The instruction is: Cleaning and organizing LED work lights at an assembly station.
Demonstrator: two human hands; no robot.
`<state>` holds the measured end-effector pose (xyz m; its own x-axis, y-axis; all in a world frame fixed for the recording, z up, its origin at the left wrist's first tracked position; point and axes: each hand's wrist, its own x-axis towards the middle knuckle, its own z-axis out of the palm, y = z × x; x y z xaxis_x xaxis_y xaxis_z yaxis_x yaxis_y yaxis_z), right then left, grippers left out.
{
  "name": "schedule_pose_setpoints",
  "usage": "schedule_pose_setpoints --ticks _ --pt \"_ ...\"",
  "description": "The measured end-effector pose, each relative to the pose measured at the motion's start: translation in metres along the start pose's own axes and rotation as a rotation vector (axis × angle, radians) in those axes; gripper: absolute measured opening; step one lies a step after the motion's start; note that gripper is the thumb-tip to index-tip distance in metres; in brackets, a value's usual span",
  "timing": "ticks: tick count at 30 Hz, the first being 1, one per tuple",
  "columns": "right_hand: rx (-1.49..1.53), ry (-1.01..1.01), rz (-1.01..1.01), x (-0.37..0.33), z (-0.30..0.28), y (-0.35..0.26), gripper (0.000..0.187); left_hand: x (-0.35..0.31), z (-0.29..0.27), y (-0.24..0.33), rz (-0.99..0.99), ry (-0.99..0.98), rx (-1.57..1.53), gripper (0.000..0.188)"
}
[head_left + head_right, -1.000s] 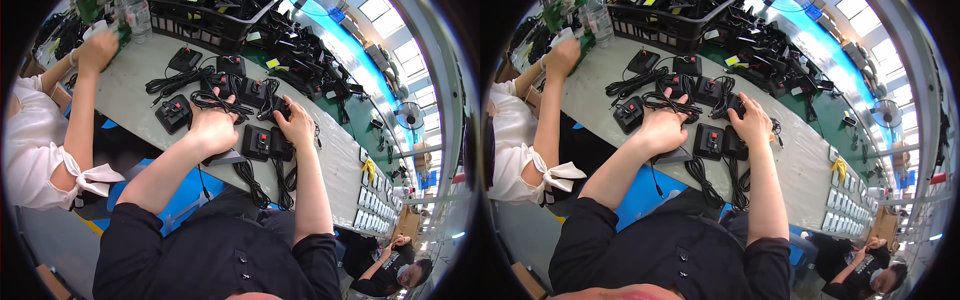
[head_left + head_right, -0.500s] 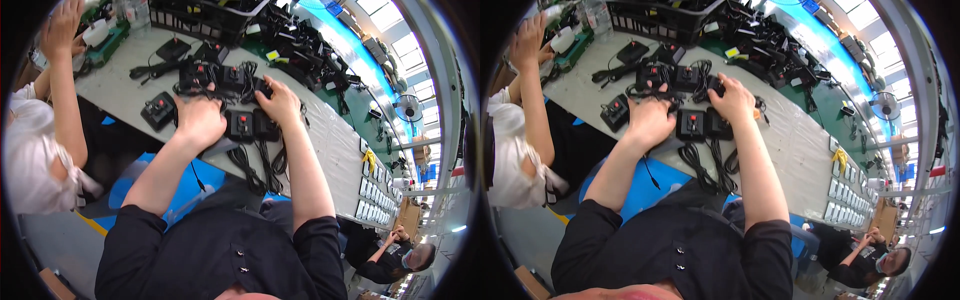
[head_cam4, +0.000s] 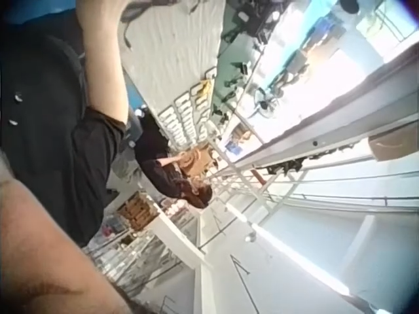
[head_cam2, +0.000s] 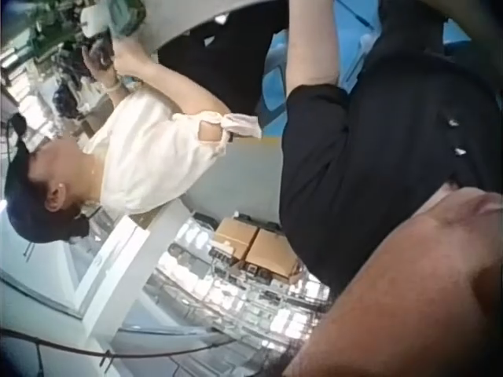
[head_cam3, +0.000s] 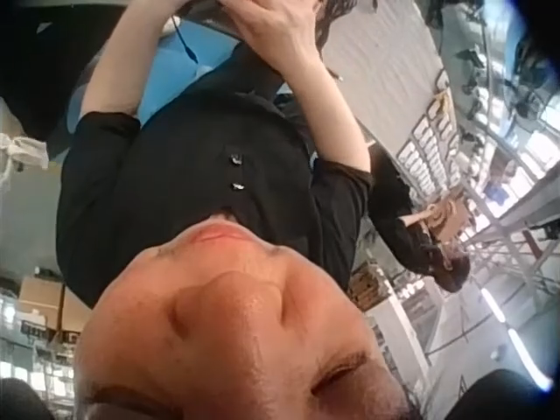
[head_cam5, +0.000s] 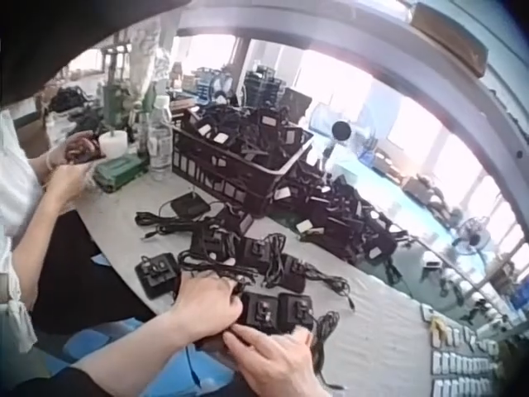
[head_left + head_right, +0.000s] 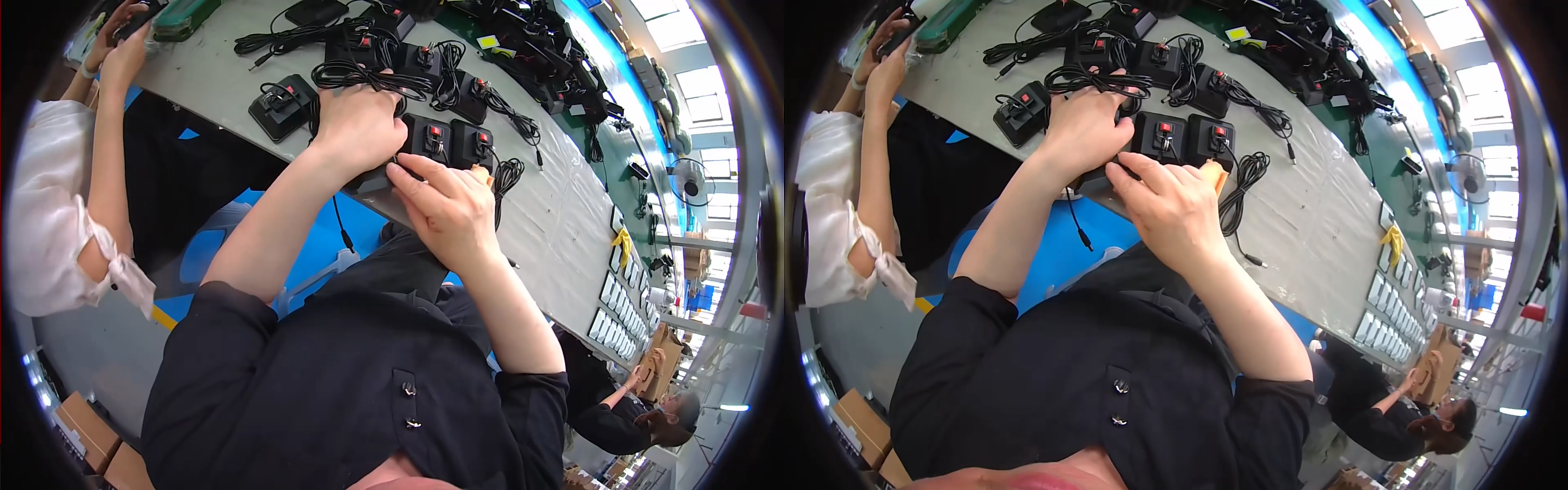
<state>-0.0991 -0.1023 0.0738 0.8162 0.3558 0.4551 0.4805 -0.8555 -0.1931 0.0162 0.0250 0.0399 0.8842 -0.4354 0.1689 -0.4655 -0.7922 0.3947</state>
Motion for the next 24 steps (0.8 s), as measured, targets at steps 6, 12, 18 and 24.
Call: schedule_pose_setpoints --ticks 6,12,18,24 --pt "-0.019 0.044 -0.024 0.003 0.008 0.002 0.026 -0.005 -0.009 -0.013 0.068 0.166 -0.873 0.034" --pt "-0.083 0.115 0.009 0.023 0.011 0.012 0.021 -0.017 -0.05 -0.015 0.014 0.147 -1.696 0.027" --pt "0.019 0.236 0.085 0.042 0.001 0.011 0.012 -0.008 -0.055 -0.026 0.095 0.13 -1.88 0.026" --pt "0.318 0.487 0.286 0.049 -0.042 0.019 0.014 -0.028 -0.095 -0.01 0.408 -0.083 -1.182 0.041"
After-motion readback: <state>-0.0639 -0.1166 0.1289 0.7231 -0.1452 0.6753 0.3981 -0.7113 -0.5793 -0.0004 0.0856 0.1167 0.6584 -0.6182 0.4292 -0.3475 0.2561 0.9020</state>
